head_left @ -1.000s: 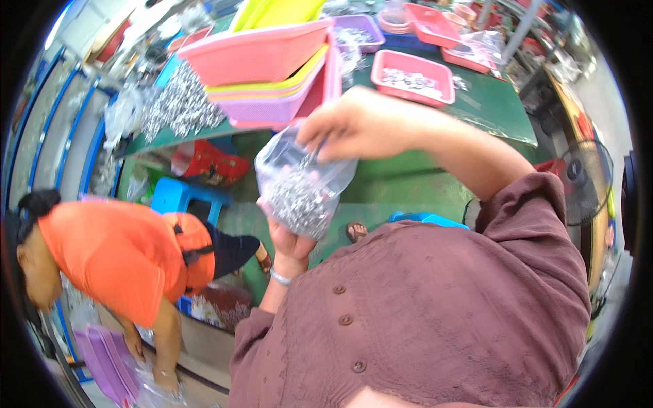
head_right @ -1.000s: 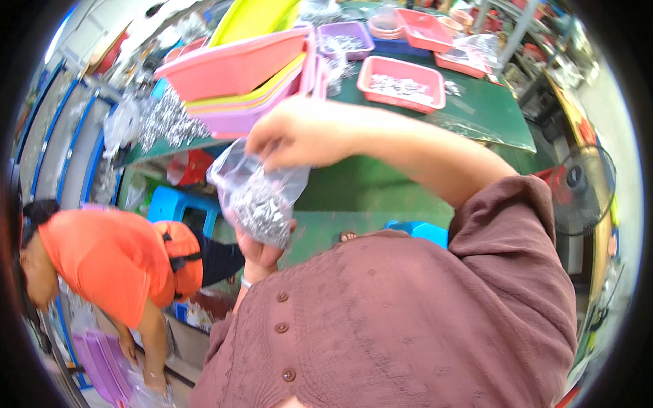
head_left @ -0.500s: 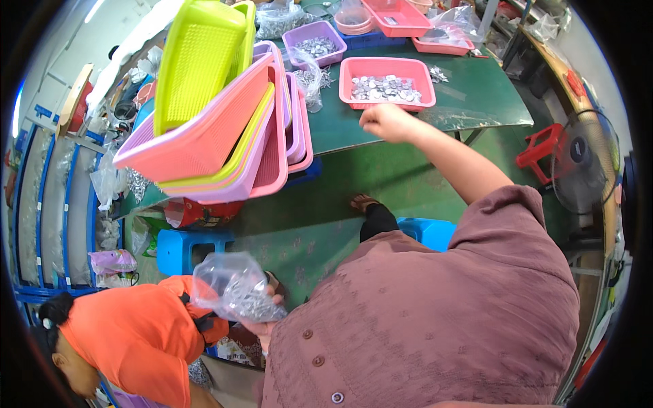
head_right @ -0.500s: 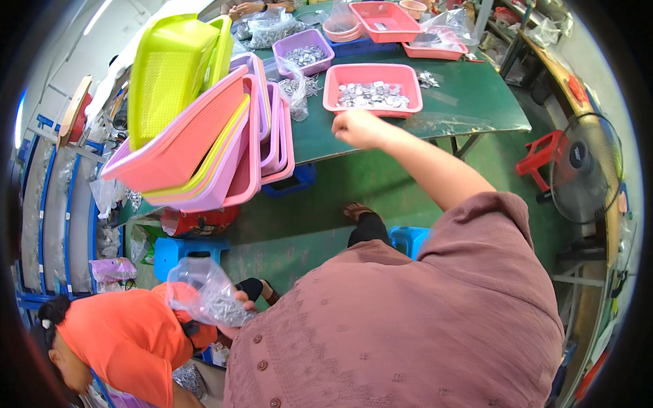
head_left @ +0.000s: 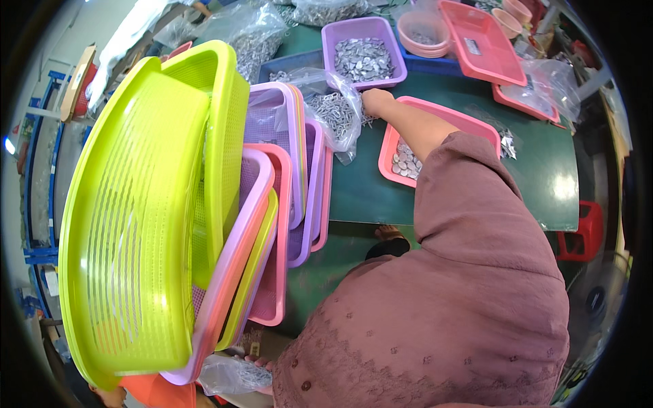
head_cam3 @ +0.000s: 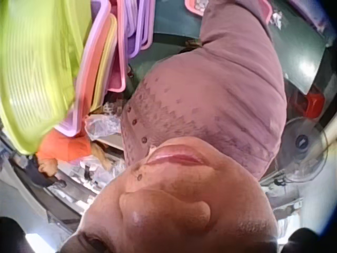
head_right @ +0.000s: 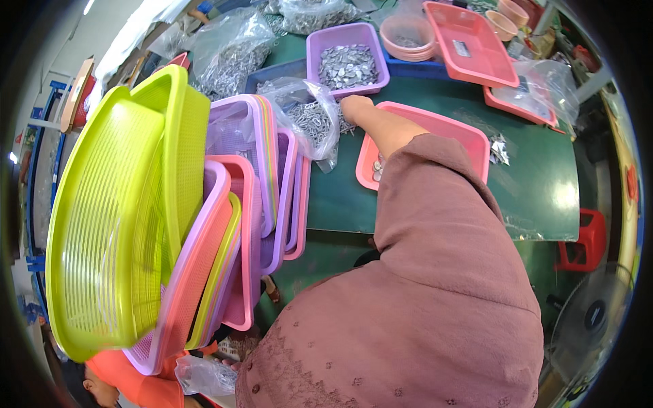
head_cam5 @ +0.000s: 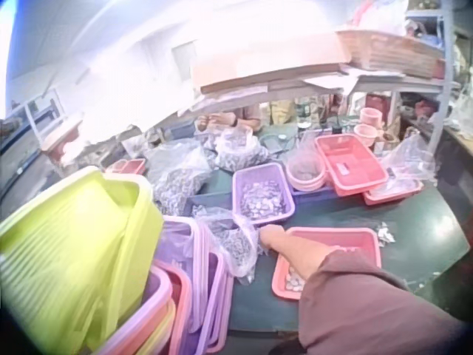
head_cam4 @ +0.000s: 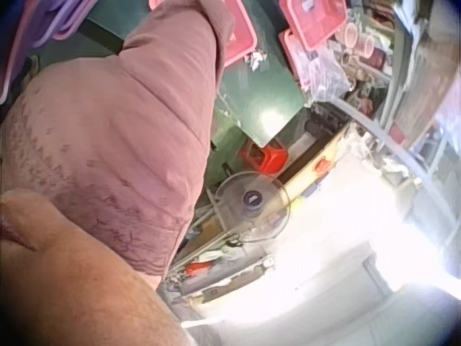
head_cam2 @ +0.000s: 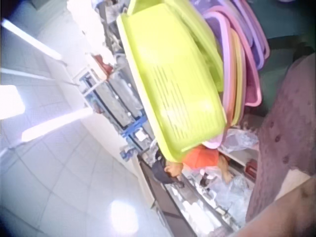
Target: The person sorts various metal and plastic hardware components by hand, transferring them between trays and plastic bags and occasionally comparing parts with another person.
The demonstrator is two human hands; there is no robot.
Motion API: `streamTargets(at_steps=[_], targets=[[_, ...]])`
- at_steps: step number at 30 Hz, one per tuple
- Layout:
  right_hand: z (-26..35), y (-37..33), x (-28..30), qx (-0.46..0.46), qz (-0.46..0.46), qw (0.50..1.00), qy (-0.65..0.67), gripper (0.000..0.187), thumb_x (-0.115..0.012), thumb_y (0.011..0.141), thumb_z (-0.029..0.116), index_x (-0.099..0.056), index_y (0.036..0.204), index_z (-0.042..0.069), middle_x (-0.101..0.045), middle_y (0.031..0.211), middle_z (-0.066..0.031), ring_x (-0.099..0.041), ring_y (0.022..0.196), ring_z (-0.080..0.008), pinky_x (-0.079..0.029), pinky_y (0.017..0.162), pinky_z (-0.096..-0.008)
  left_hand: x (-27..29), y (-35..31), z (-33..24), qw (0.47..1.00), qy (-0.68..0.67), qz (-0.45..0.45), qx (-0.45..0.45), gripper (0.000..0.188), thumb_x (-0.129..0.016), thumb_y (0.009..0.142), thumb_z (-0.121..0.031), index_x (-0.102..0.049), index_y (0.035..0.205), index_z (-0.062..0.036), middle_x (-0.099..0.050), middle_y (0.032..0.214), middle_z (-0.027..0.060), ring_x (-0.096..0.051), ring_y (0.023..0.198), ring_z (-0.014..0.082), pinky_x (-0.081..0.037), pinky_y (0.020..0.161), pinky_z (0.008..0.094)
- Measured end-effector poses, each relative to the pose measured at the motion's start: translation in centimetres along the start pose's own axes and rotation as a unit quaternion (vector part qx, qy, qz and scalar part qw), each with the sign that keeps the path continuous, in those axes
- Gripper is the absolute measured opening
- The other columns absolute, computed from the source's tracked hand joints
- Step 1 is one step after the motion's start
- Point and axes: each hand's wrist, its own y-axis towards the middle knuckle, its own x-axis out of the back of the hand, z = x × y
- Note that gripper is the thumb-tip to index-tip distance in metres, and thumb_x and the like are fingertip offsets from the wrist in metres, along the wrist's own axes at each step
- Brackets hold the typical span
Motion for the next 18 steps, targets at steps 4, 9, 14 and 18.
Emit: streamTargets(at_steps=[4, 9, 14, 18], targets=[[-0.8, 2.0, -1.0, 0.037, 0.017, 0.999, 0.031, 0.026, -0.062, 0.062, 0.010, -0.064, 0.087, 0.001, -0.062, 0.089, -0.0165, -0.061, 0.083, -0.0286, -0.048, 0.071, -0.0388, -1.8, 0.9, 1.4, 0.999, 0.003, -0.020, -0.030, 0.053, -0.044, 0.082, -0.046, -0.039, 0.121, -0.0105, -0.047, 0.111, 0.0150, -0.044, 0.093, 0.0323, -0.041, 0.077, 0.0432], [-2.9, 3.3, -1.0, 0.153, 0.050, 0.986, -0.047, 0.018, -0.066, 0.059, 0.020, -0.063, 0.068, 0.005, -0.061, 0.067, -0.0128, -0.059, 0.063, -0.0273, -0.047, 0.061, -0.0361, -2.5, 1.3, 2.1, 0.999, 0.003, -0.019, -0.049, 0.053, -0.043, 0.082, -0.046, -0.039, 0.121, -0.0098, -0.047, 0.110, 0.0148, -0.045, 0.091, 0.0316, -0.041, 0.075, 0.0429], [-3.7, 1.2, 2.7, 0.084, 0.105, 0.964, 0.229, 0.009, -0.062, 0.067, 0.013, -0.061, 0.066, 0.004, -0.059, 0.060, -0.0090, -0.056, 0.051, -0.0175, -0.045, 0.048, -0.0290, -2.1, 0.3, 3.0, 0.997, -0.006, -0.018, -0.073, 0.052, -0.042, 0.083, -0.045, -0.040, 0.120, -0.0091, -0.048, 0.109, 0.0146, -0.045, 0.090, 0.0309, -0.042, 0.074, 0.0426], [-4.8, -2.2, 5.8, -0.007, 0.178, 0.814, 0.552, 0.004, -0.057, 0.076, 0.007, -0.055, 0.077, 0.004, -0.060, 0.069, -0.0062, -0.057, 0.055, -0.0123, -0.045, 0.048, -0.0228, -1.3, 0.3, 3.0, 0.996, -0.008, -0.012, -0.088, 0.052, -0.042, 0.083, -0.045, -0.040, 0.119, -0.0085, -0.048, 0.108, 0.0145, -0.045, 0.089, 0.0304, -0.042, 0.072, 0.0424]])
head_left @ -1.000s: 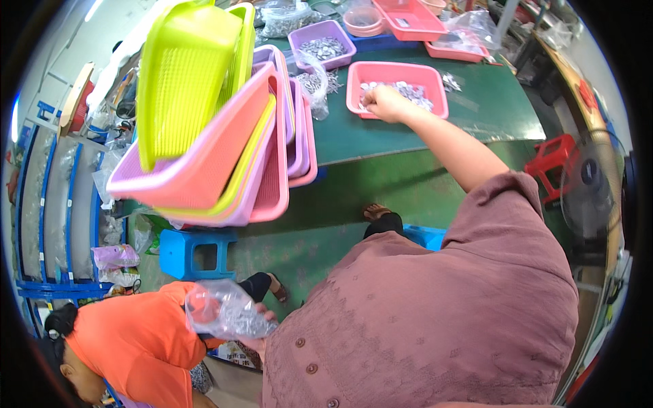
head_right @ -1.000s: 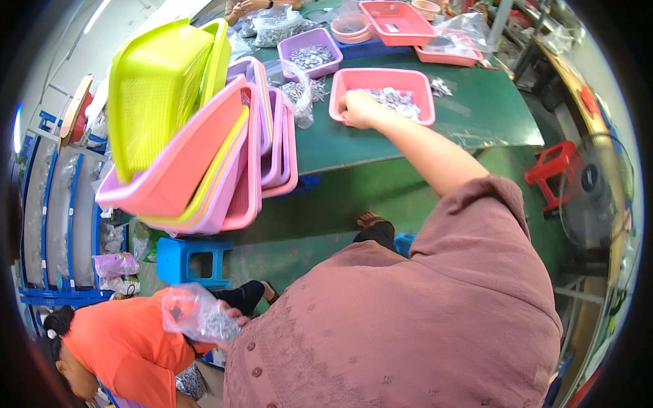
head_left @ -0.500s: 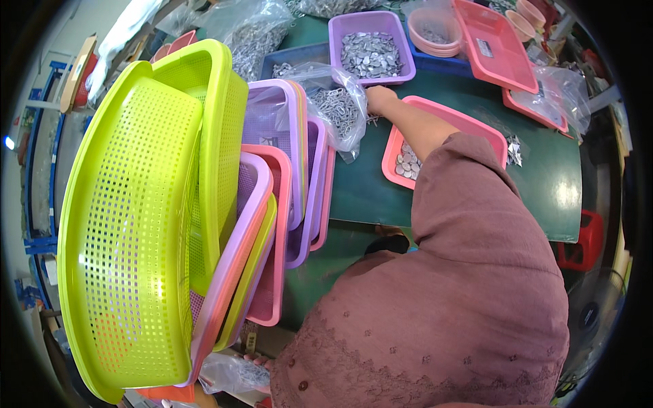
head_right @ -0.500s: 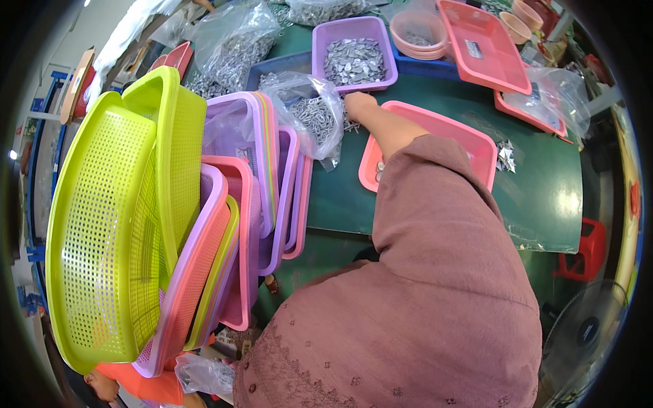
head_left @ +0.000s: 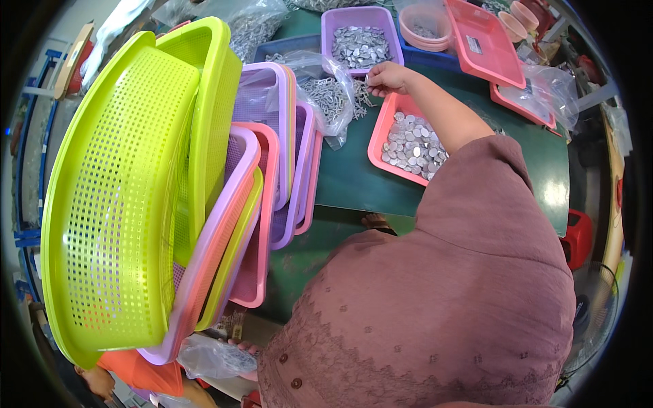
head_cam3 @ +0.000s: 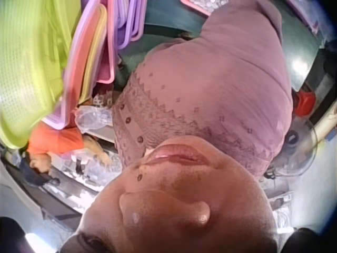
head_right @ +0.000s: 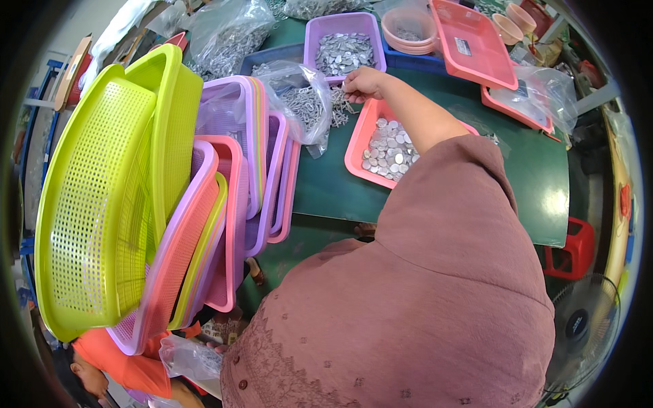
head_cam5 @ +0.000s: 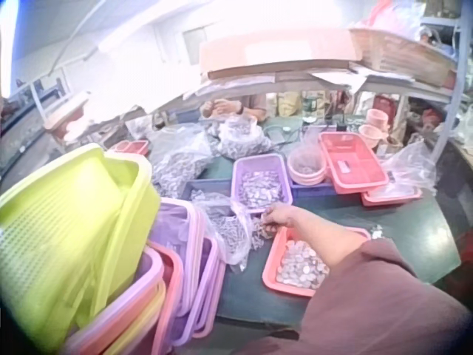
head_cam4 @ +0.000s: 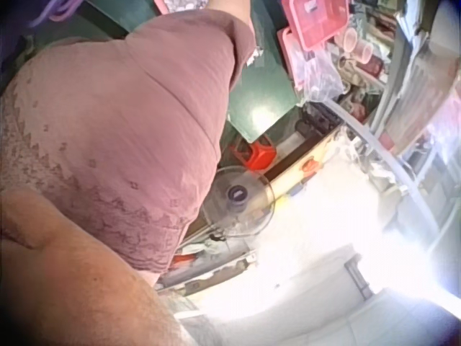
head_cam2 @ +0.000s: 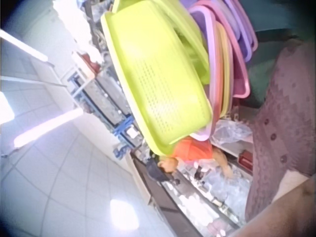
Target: The person sorts various metal and plastic hardware components by hand, transferring them between trays and plastic bags and occasionally comparing parts with another person.
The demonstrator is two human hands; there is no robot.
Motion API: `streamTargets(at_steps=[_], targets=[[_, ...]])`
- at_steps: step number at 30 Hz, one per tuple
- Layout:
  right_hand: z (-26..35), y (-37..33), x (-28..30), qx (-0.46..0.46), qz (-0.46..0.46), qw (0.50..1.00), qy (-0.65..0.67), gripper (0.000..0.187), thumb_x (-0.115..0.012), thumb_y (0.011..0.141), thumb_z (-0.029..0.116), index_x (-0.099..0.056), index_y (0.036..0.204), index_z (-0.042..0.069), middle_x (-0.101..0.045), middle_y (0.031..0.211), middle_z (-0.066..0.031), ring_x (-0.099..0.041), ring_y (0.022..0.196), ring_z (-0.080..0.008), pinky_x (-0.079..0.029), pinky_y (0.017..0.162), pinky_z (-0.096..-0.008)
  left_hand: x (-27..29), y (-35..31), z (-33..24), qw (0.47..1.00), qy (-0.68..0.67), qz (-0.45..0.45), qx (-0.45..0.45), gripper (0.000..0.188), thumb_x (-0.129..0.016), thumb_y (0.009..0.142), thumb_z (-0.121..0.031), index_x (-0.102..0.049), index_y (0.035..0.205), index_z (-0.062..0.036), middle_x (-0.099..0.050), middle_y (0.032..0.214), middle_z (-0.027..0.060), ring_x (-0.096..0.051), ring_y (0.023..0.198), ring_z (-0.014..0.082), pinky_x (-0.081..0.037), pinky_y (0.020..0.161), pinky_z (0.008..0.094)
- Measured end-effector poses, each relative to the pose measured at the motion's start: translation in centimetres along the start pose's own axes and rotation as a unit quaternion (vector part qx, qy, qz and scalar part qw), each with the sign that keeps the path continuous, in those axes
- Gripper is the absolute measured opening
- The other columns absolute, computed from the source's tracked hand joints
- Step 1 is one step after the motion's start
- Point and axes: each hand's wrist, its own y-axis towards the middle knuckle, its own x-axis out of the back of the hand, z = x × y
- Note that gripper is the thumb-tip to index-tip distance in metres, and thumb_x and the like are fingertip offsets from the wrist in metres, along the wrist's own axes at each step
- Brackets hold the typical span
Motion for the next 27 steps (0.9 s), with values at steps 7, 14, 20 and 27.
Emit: streamTargets(at_steps=[7, 14, 20, 27], targets=[[1.9, -10.7, -3.3, 0.104, 0.060, 0.979, 0.167, 0.009, -0.053, 0.083, 0.015, -0.049, 0.082, 0.008, -0.057, 0.076, -0.0047, -0.053, 0.060, -0.0120, -0.043, 0.053, -0.0230, 1.7, -1.0, -0.7, 0.997, -0.004, 0.001, -0.071, 0.051, -0.040, 0.083, -0.045, -0.040, 0.119, -0.0075, -0.049, 0.107, 0.0142, -0.046, 0.087, 0.0294, -0.042, 0.070, 0.0419], [2.1, -25.2, -19.0, 0.213, 0.229, 0.926, 0.212, 0.023, -0.059, 0.079, 0.024, -0.045, 0.079, 0.006, -0.049, 0.067, -0.0075, -0.048, 0.049, -0.0181, -0.038, 0.043, -0.0272, 5.0, -4.6, -1.4, 0.965, -0.082, -0.018, -0.247, 0.051, -0.039, 0.084, -0.044, -0.040, 0.118, -0.0066, -0.049, 0.106, 0.0140, -0.046, 0.085, 0.0284, -0.042, 0.068, 0.0415], [4.3, -31.6, -36.7, 0.136, 0.404, 0.884, 0.193, 0.022, -0.057, 0.081, 0.023, -0.044, 0.076, 0.006, -0.046, 0.065, -0.0063, -0.046, 0.052, -0.0157, -0.035, 0.045, -0.0245, 7.4, -8.8, -5.4, 0.966, -0.076, 0.024, -0.245, 0.051, -0.043, 0.080, -0.048, -0.050, 0.113, -0.0099, -0.051, 0.114, 0.0141, -0.052, 0.090, 0.0321, -0.043, 0.070, 0.0417], [4.6, -29.4, -56.3, -0.001, 0.537, 0.816, 0.213, 0.012, -0.046, 0.087, 0.011, -0.047, 0.092, 0.000, -0.057, 0.086, -0.0139, -0.059, 0.078, -0.0232, -0.050, 0.064, -0.0271, 9.0, -14.8, -9.2, 0.949, -0.122, 0.032, -0.288, 0.053, -0.042, 0.079, -0.053, -0.052, 0.111, -0.0123, -0.053, 0.113, 0.0129, -0.054, 0.089, 0.0344, -0.045, 0.071, 0.0446]])
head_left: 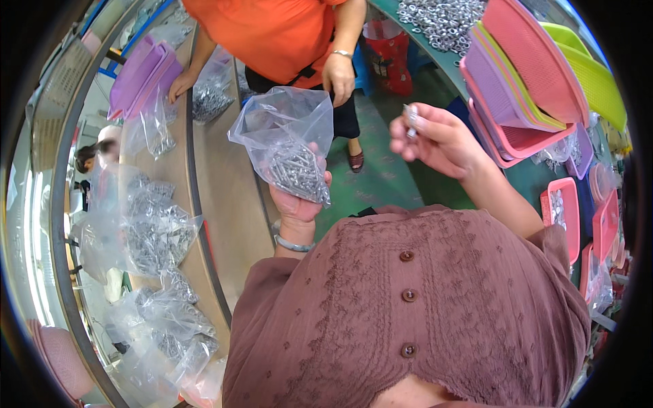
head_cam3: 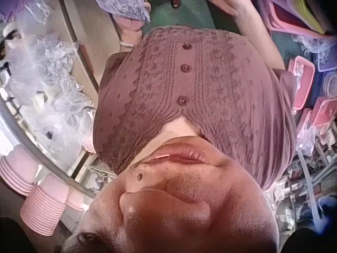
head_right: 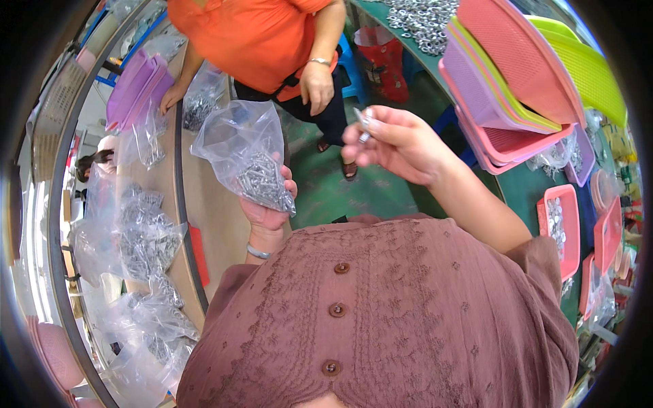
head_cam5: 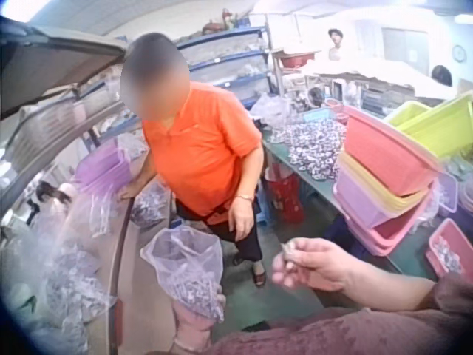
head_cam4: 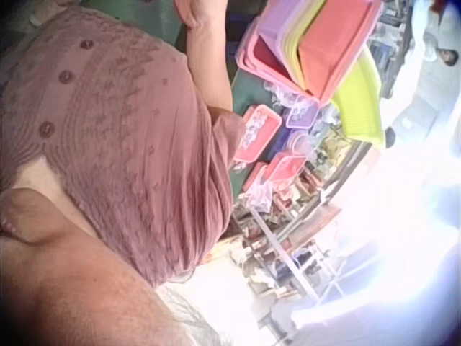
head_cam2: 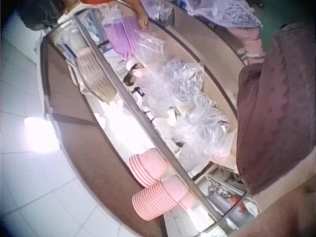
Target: The person sorts various metal and plastic hardware components by hand, transferring them between trays and plastic bags and occasionally comparing parts with another person.
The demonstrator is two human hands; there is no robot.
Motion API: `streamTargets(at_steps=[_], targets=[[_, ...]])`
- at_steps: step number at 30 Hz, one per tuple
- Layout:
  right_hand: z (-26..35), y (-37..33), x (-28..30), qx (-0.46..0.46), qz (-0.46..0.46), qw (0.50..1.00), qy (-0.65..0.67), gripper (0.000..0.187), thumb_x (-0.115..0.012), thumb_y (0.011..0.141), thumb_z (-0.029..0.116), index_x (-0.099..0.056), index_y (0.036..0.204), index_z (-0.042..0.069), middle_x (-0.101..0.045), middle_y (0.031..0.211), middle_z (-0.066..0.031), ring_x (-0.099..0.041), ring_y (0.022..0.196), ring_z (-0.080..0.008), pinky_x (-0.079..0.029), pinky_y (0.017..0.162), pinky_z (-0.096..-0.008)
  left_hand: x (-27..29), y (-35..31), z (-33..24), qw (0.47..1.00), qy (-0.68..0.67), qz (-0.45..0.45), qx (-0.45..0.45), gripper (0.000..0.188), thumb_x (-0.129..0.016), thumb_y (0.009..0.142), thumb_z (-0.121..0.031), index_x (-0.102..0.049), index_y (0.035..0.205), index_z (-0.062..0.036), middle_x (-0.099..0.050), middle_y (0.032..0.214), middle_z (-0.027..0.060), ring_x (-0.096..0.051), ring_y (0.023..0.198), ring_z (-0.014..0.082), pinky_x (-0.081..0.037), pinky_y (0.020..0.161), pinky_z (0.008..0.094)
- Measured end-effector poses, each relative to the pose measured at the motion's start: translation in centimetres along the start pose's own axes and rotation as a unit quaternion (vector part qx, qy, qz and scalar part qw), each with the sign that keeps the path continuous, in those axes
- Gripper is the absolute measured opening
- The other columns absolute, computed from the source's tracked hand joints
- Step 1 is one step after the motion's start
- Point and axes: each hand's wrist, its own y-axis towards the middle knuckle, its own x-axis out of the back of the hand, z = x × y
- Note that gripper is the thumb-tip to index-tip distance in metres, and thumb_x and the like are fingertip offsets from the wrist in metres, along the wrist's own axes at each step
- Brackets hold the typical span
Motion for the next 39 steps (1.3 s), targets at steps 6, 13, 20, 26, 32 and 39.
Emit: streamTargets(at_steps=[6, 13, 20, 26, 32, 39], targets=[[-4.7, 6.3, -1.9, -0.026, -0.080, 0.996, 0.025, 0.009, -0.050, 0.085, 0.007, -0.049, 0.091, 0.001, -0.059, 0.086, -0.0156, -0.062, 0.075, -0.0216, -0.052, 0.063, -0.0255, 1.8, -2.8, -4.9, 0.999, 0.006, 0.012, -0.030, 0.053, -0.046, 0.078, -0.051, -0.051, 0.114, -0.0123, -0.049, 0.118, 0.0144, -0.052, 0.096, 0.0363, -0.045, 0.074, 0.0469], [-6.1, 8.0, -1.3, -0.018, -0.102, 0.994, 0.021, 0.007, -0.052, 0.084, 0.007, -0.049, 0.087, 0.002, -0.059, 0.085, -0.0135, -0.061, 0.074, -0.0189, -0.051, 0.064, -0.0243, 2.9, -4.4, -7.1, 0.999, -0.010, 0.019, -0.028, 0.050, -0.051, 0.077, -0.048, -0.052, 0.112, -0.0131, -0.048, 0.119, 0.0133, -0.051, 0.098, 0.0359, -0.044, 0.077, 0.0461], [-6.1, 8.7, 0.1, -0.009, -0.119, 0.993, 0.019, 0.010, -0.053, 0.083, 0.007, -0.049, 0.087, -0.001, -0.057, 0.082, -0.0132, -0.060, 0.072, -0.0194, -0.050, 0.061, -0.0260, 3.0, -4.1, -6.6, 0.999, -0.007, 0.023, -0.034, 0.051, -0.049, 0.078, -0.048, -0.049, 0.116, -0.0146, -0.047, 0.120, 0.0131, -0.051, 0.099, 0.0369, -0.043, 0.078, 0.0463], [-5.5, 8.4, 0.2, -0.007, -0.101, 0.995, 0.004, 0.004, -0.055, 0.082, 0.006, -0.052, 0.083, 0.004, -0.059, 0.082, -0.0097, -0.060, 0.070, -0.0160, -0.049, 0.059, -0.0231, 3.0, -3.8, -6.1, 0.999, -0.007, 0.025, -0.042, 0.052, -0.048, 0.078, -0.049, -0.048, 0.117, -0.0155, -0.048, 0.119, 0.0127, -0.051, 0.099, 0.0365, -0.043, 0.078, 0.0467], [-5.3, 8.1, 0.7, -0.010, -0.094, 0.996, 0.004, 0.004, -0.056, 0.080, 0.005, -0.052, 0.082, 0.005, -0.059, 0.081, -0.0085, -0.059, 0.066, -0.0141, -0.048, 0.056, -0.0224, 2.5, -3.5, -5.7, 0.999, -0.009, 0.022, -0.034, 0.053, -0.049, 0.078, -0.050, -0.048, 0.117, -0.0156, -0.048, 0.119, 0.0123, -0.050, 0.099, 0.0353, -0.043, 0.079, 0.0465], [-5.3, 7.8, 1.1, -0.010, -0.103, 0.995, 0.017, 0.006, -0.059, 0.076, 0.002, -0.053, 0.078, 0.003, -0.059, 0.079, -0.0100, -0.059, 0.063, -0.0146, -0.049, 0.054, -0.0225, 2.6, -3.0, -5.6, 0.999, -0.007, 0.021, -0.029, 0.048, -0.049, 0.079, -0.046, -0.050, 0.115, -0.0159, -0.048, 0.119, 0.0127, -0.049, 0.100, 0.0354, -0.043, 0.079, 0.0454]])
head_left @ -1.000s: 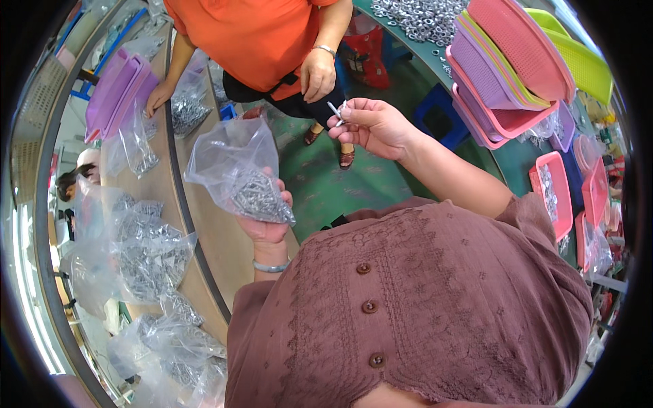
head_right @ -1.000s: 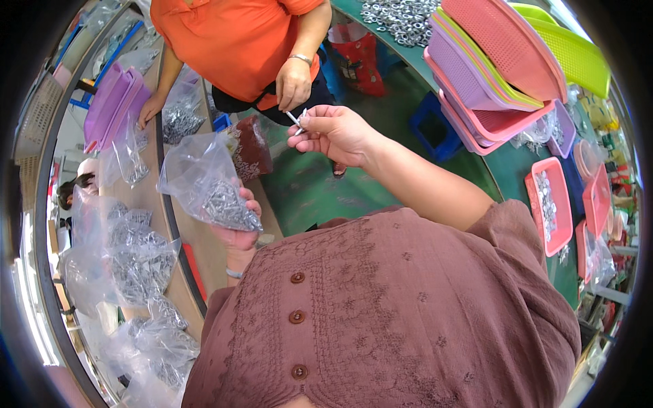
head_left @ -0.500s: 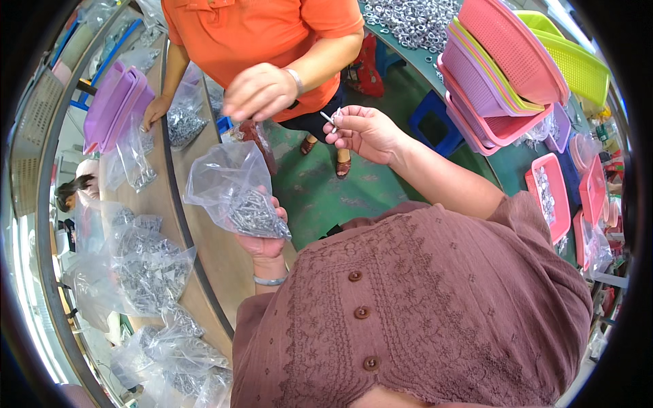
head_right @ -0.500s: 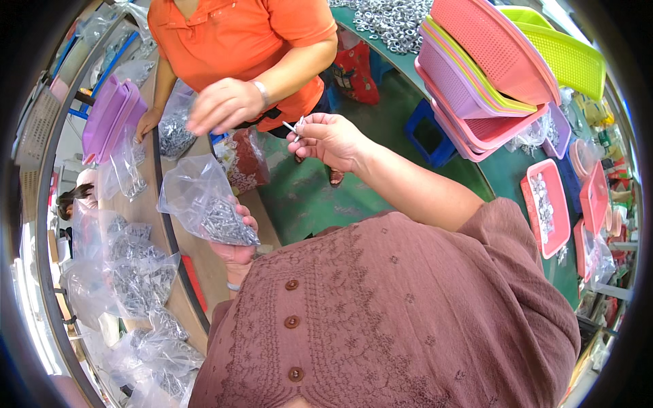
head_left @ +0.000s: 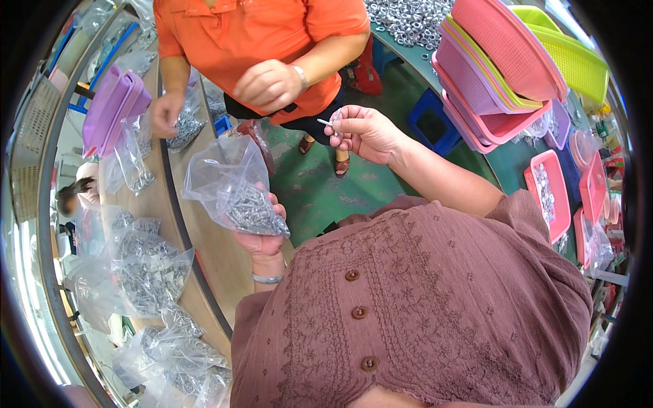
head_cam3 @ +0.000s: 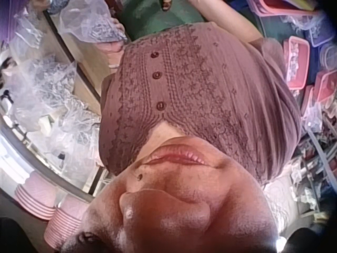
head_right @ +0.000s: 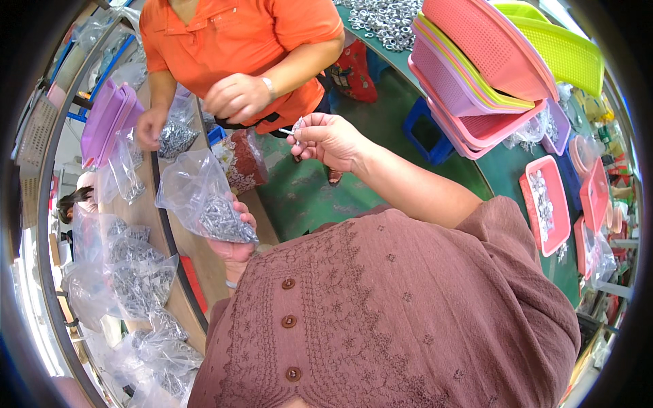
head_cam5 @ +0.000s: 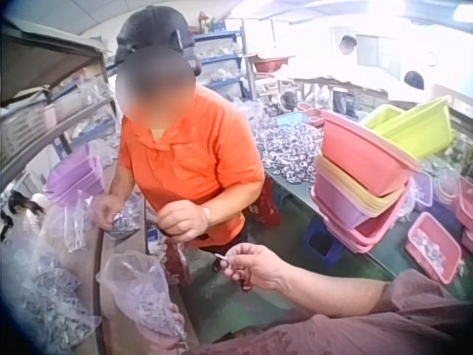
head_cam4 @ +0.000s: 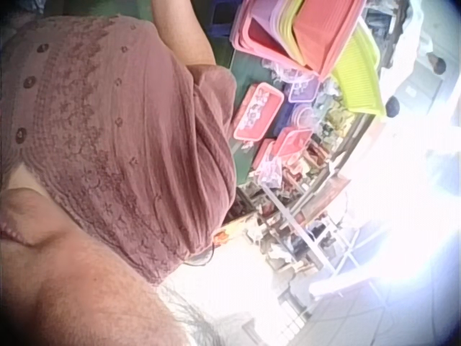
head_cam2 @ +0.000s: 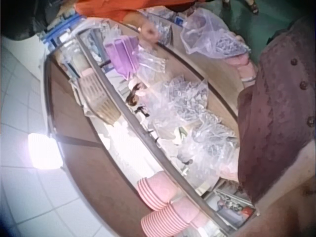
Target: The person sorts various metal and plastic hardware components by hand, transferring them between trays and plastic bags and occasionally comparing parts with another person.
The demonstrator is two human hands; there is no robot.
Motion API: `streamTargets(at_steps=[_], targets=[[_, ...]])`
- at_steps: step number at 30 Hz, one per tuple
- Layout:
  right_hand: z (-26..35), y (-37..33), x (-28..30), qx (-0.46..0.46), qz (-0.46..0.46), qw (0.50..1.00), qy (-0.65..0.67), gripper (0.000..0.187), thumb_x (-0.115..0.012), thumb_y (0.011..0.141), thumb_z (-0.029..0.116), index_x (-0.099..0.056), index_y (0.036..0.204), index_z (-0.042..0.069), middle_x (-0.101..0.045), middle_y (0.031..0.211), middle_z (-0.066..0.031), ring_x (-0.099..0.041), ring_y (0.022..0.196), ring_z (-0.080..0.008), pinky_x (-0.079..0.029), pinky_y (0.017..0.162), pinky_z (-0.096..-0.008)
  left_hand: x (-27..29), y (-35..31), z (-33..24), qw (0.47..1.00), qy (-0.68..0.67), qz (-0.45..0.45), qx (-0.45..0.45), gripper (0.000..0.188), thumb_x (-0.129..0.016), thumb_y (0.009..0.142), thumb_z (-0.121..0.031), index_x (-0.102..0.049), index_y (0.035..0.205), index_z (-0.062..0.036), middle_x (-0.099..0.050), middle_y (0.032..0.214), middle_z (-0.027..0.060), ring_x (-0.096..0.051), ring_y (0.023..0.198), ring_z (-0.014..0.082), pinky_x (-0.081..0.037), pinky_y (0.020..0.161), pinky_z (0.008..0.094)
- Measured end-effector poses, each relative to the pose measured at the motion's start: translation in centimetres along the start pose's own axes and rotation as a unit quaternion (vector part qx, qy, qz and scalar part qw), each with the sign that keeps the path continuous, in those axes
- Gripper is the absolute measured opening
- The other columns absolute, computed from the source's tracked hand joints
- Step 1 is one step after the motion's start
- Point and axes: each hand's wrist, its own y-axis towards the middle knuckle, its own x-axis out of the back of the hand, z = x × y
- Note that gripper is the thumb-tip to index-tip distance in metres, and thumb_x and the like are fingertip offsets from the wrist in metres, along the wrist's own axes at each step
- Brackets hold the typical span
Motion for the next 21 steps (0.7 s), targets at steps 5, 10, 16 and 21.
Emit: streamTargets(at_steps=[5, 10, 16, 21], targets=[[-0.08, -0.12, 0.20, 0.004, 0.001, 1.000, -0.002, 0.006, -0.058, 0.077, 0.003, -0.053, 0.079, 0.002, -0.059, 0.079, -0.0094, -0.059, 0.063, -0.0140, -0.049, 0.054, -0.0220, -0.82, 0.12, 0.49, 0.999, 0.036, -0.020, 0.000, 0.047, -0.057, 0.074, -0.041, -0.053, 0.110, -0.0113, -0.051, 0.115, 0.0100, -0.049, 0.097, 0.0284, -0.043, 0.077, 0.0412], [-0.06, -0.27, 0.53, 0.008, -0.006, 1.000, -0.005, 0.005, -0.054, 0.081, 0.006, -0.054, 0.085, 0.002, -0.059, 0.079, -0.0064, -0.058, 0.064, -0.0120, -0.047, 0.055, -0.0209, -0.85, -0.02, 0.59, 0.999, 0.035, -0.019, 0.002, 0.047, -0.058, 0.073, -0.041, -0.053, 0.109, -0.0120, -0.050, 0.115, 0.0098, -0.049, 0.097, 0.0282, -0.043, 0.077, 0.0410], [-0.20, -0.55, 0.55, -0.006, 0.006, 0.999, 0.031, 0.009, -0.051, 0.084, 0.009, -0.055, 0.088, 0.002, -0.059, 0.079, -0.0061, -0.058, 0.067, -0.0127, -0.047, 0.059, -0.0214, -0.62, -0.21, 0.42, 0.999, 0.038, -0.026, 0.008, 0.043, -0.057, 0.074, -0.040, -0.055, 0.107, -0.0122, -0.052, 0.113, 0.0100, -0.050, 0.097, 0.0281, -0.043, 0.077, 0.0409], [0.14, -0.50, 0.13, 0.019, 0.056, 0.997, 0.049, 0.010, -0.051, 0.084, 0.009, -0.054, 0.090, 0.002, -0.058, 0.082, -0.0064, -0.057, 0.070, -0.0134, -0.047, 0.062, -0.0213, -0.33, -0.64, 0.42, 1.000, 0.016, -0.020, 0.000, 0.045, -0.051, 0.077, -0.044, -0.052, 0.111, -0.0143, -0.050, 0.116, 0.0117, -0.051, 0.097, 0.0328, -0.043, 0.076, 0.0437]])
